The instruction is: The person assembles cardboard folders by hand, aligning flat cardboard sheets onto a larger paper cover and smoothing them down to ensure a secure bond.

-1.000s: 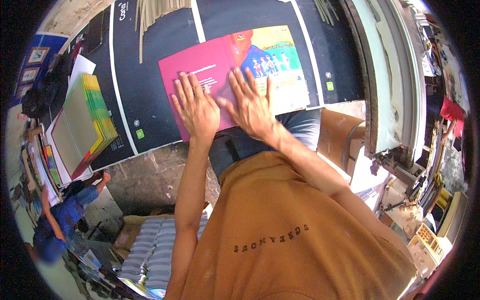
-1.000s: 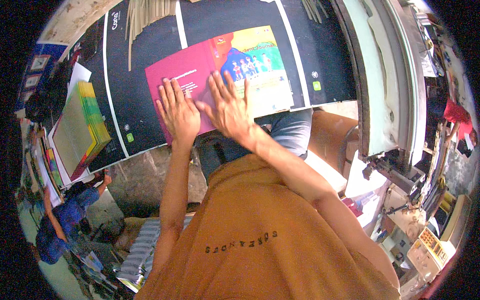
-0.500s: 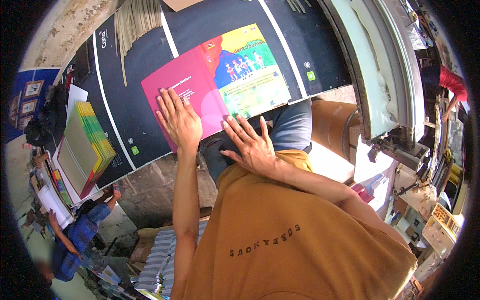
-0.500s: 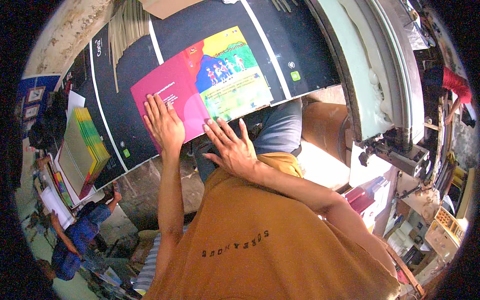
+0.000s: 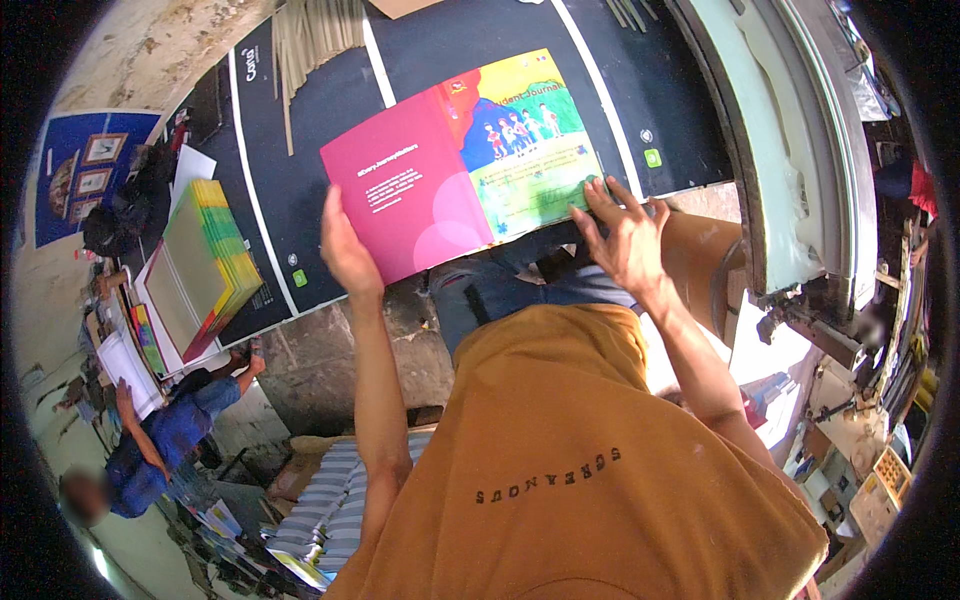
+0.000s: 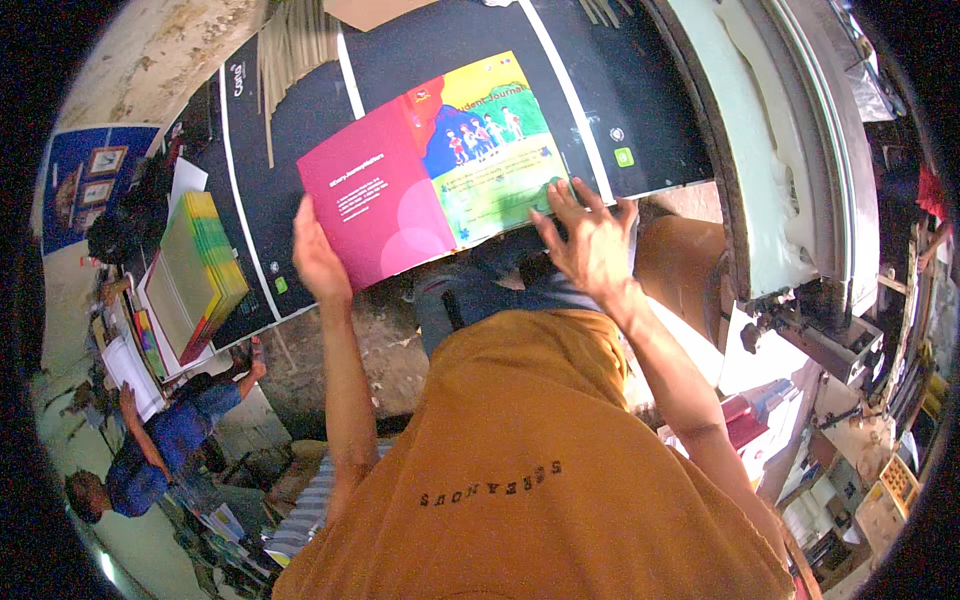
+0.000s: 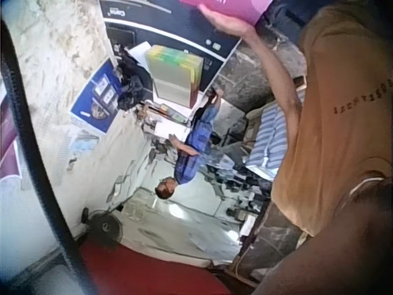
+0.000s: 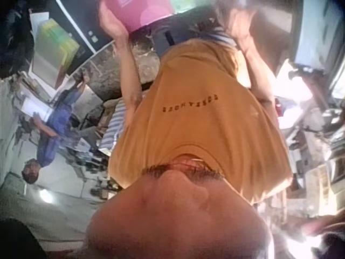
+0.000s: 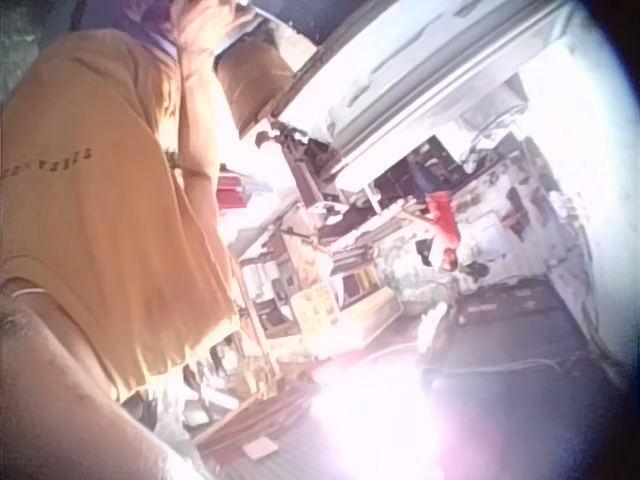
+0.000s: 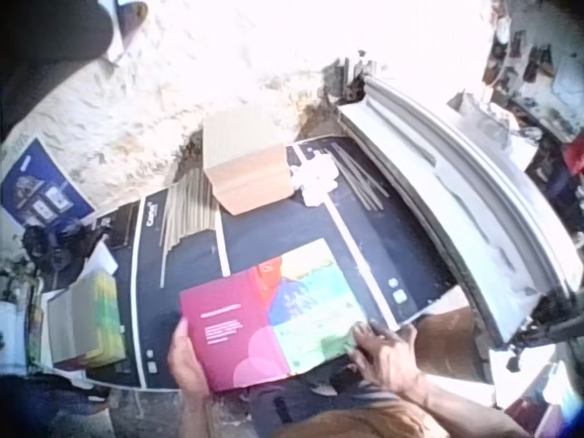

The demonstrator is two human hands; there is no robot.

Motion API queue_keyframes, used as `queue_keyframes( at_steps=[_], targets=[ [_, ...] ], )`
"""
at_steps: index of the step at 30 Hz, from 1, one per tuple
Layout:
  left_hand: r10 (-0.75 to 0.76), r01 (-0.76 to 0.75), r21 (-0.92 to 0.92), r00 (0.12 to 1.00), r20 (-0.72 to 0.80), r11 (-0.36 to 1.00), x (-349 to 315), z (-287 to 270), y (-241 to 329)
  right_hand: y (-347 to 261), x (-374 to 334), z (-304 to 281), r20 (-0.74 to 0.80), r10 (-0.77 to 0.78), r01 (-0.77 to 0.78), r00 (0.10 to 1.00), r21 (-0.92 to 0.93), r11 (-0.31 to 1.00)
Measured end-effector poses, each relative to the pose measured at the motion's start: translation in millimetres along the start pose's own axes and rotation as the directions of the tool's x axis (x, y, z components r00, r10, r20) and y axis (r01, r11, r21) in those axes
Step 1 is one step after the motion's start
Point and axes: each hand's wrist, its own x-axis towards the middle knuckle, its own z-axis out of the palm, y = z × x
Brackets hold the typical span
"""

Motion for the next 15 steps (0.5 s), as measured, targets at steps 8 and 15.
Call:
queue_keyframes(
  at_steps=[8, 15],
  targets=[
    [-0.575, 0.589, 0.014, 0.793, -0.202, 0.808, -27.5, -31.7, 59.5, 48.3, 87.7, -2.5, 0.266, 0.382, -0.464, 0.885, 0.581, 0.669],
    [-0.187, 0.222, 0.371, 0.974, -0.127, 0.902, -27.1, -58.3, 38.0, 25.4, 119.7, -24.5, 0.55, 0.028, -0.437, 0.834, 0.629, 0.643]
  ],
)
